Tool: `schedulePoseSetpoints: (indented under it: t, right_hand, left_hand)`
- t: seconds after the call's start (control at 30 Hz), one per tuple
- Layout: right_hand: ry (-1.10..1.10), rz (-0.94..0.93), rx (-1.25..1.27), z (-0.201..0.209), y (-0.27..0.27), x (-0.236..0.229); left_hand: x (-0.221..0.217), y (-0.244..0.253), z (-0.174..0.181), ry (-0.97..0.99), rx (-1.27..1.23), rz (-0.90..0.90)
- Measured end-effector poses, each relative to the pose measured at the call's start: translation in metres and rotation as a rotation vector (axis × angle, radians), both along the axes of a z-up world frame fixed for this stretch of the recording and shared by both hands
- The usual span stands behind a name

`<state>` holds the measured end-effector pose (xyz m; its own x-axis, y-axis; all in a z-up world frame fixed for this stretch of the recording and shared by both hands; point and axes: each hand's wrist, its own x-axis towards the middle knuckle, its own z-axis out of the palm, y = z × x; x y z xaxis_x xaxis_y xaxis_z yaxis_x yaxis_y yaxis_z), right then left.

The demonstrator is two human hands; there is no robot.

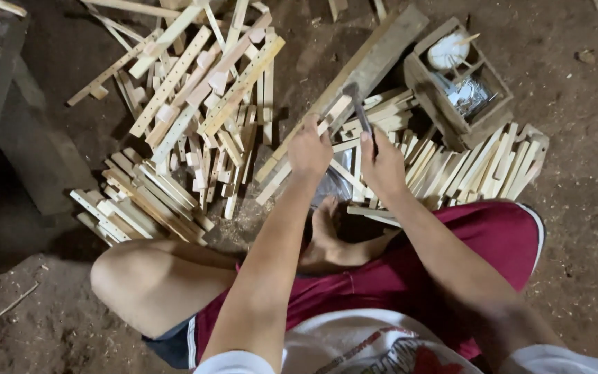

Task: The person sits on the floor and repeatedly picks up small wooden pieces, places nails on them, and hammers the nails in. They then set the finished pieces aside and continue the process with new pieces.

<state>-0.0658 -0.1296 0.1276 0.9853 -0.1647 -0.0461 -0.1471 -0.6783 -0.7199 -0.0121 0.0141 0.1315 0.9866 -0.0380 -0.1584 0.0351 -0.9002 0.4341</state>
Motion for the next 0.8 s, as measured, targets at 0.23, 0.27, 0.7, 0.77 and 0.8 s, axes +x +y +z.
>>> schedulePoseSetpoints:
  t: [0.23,0.27,0.7,0.77,0.8]
  right_hand:
    - [-0.036,-0.13,-0.029,0.0,0.005,0.025]
    - [0.003,-0.116,-0.049,-0.006,0.006,0.03]
    - [0.103,-0.159,-0.036,-0.059,-0.052,0.059]
    - [0.209,-0.309,-0.102,-0.048,-0.104,0.073]
    - [0.215,-0.296,-0.099,-0.049,-0.137,0.074]
  left_hand:
    - [-0.006,0.023,-0.049,-0.128,0.094,0.037]
    - [-0.005,0.025,-0.056,-0.169,0.037,0.044]
    - [-0.007,0.016,-0.077,-0.582,0.006,0.135]
    - [-0.011,0.02,-0.083,-0.571,0.001,0.124]
    - [-0.011,0.022,-0.073,-0.565,0.01,0.135]
